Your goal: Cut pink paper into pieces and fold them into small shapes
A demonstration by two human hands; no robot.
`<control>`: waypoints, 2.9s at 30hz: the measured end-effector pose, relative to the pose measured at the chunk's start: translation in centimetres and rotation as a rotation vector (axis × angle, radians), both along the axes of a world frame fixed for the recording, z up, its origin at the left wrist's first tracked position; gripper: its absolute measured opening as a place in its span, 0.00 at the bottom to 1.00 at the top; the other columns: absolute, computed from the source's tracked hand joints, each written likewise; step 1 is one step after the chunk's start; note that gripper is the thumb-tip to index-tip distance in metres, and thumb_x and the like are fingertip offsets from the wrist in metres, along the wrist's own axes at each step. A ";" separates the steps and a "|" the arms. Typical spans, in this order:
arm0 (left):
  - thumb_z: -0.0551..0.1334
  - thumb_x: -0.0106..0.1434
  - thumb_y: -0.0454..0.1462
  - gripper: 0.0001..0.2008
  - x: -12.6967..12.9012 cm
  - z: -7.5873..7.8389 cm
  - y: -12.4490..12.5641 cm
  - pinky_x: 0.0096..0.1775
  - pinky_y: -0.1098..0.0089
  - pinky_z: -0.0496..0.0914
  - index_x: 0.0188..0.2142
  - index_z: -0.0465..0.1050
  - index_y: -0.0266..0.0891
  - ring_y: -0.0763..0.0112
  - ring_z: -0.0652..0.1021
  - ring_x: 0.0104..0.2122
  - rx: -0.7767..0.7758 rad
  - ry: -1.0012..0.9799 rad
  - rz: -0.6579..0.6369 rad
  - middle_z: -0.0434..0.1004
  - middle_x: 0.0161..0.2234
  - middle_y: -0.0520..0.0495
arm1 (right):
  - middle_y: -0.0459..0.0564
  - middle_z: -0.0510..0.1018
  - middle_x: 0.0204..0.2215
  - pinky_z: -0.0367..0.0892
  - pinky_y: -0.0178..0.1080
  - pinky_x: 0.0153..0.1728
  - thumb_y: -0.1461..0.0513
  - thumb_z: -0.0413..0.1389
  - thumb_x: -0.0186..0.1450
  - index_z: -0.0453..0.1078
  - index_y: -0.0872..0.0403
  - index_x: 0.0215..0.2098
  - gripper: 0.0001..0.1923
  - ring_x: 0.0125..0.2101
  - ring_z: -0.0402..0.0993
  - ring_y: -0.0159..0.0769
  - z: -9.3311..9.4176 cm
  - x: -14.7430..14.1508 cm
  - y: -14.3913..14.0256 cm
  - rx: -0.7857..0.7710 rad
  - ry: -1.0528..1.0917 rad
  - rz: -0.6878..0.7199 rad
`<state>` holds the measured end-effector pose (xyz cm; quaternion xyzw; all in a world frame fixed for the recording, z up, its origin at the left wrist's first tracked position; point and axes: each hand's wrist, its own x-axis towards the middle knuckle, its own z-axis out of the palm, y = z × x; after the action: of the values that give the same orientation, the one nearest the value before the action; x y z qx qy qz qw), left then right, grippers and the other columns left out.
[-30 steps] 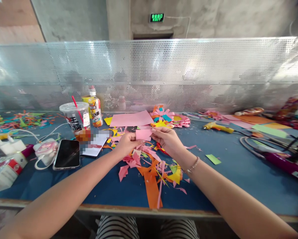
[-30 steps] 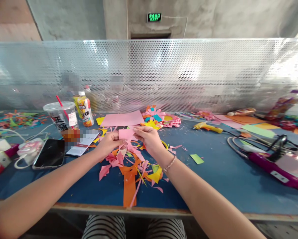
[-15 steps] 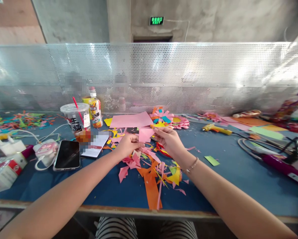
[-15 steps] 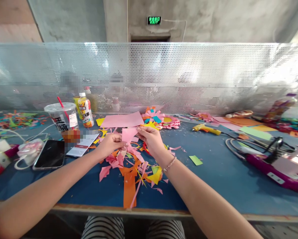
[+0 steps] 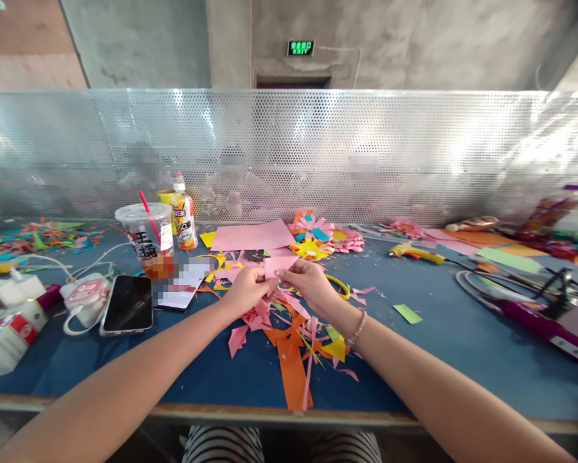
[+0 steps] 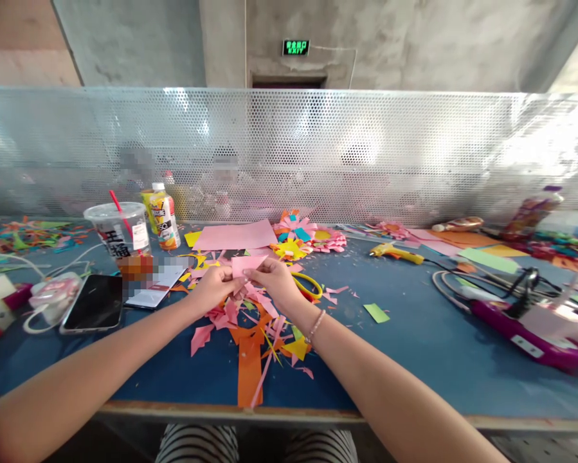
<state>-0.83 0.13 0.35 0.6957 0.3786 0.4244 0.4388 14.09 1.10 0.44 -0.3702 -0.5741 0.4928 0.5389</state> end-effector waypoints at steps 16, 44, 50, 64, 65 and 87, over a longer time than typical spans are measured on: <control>0.61 0.51 0.41 0.11 -0.3 0.5 0.3 0.22 0.74 0.65 0.24 0.68 0.33 0.77 0.70 0.17 -0.015 -0.015 -0.053 0.74 0.21 0.47 | 0.42 0.70 0.15 0.63 0.30 0.22 0.59 0.64 0.44 0.67 0.57 0.17 0.12 0.18 0.66 0.24 1.7 1.8 0.8 -0.070 0.203 -0.078; 0.62 0.50 0.44 0.16 -0.5 -0.2 0.7 0.26 0.74 0.62 0.33 0.70 0.34 0.74 0.69 0.24 0.072 -0.002 0.113 0.70 0.24 0.50 | 0.41 0.67 0.14 0.61 0.30 0.21 0.59 0.63 0.45 0.64 0.55 0.14 0.13 0.17 0.63 0.24 1.5 0.9 -0.2 0.002 0.057 0.008; 0.58 0.53 0.45 0.13 -0.7 0.4 0.4 0.25 0.75 0.57 0.23 0.66 0.36 0.77 0.63 0.22 0.210 0.071 0.092 0.62 0.20 0.54 | 0.41 0.67 0.15 0.60 0.29 0.21 0.58 0.63 0.45 0.65 0.57 0.16 0.13 0.18 0.63 0.23 0.9 0.7 -0.2 -0.032 0.016 0.018; 0.57 0.53 0.44 0.16 -0.8 0.5 0.3 0.23 0.75 0.52 0.18 0.56 0.37 0.78 0.55 0.20 0.227 0.114 0.084 0.50 0.18 0.56 | 0.43 0.70 0.18 0.62 0.32 0.26 0.56 0.60 0.50 0.68 0.56 0.20 0.11 0.21 0.65 0.26 1.0 1.2 0.3 0.046 -0.017 0.029; 0.57 0.53 0.44 0.16 -0.8 0.4 0.4 0.23 0.74 0.52 0.17 0.56 0.37 0.78 0.55 0.20 0.221 0.121 0.088 0.49 0.18 0.56 | 0.43 0.70 0.18 0.62 0.32 0.26 0.56 0.60 0.49 0.68 0.56 0.20 0.11 0.21 0.65 0.26 1.0 1.3 0.3 0.062 -0.041 0.002; 0.57 0.54 0.43 0.12 -0.8 -0.1 0.8 0.25 0.74 0.58 0.23 0.66 0.35 0.74 0.64 0.23 0.267 0.158 0.141 0.61 0.20 0.53 | 0.45 0.69 0.17 0.62 0.34 0.25 0.54 0.54 0.55 0.67 0.56 0.19 0.15 0.20 0.65 0.29 0.1 1.4 1.0 0.169 -0.170 0.006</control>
<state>-1.58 0.89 0.23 0.7508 0.3999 0.4447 0.2806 15.52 2.10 0.51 -0.3623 -0.6581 0.4112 0.5163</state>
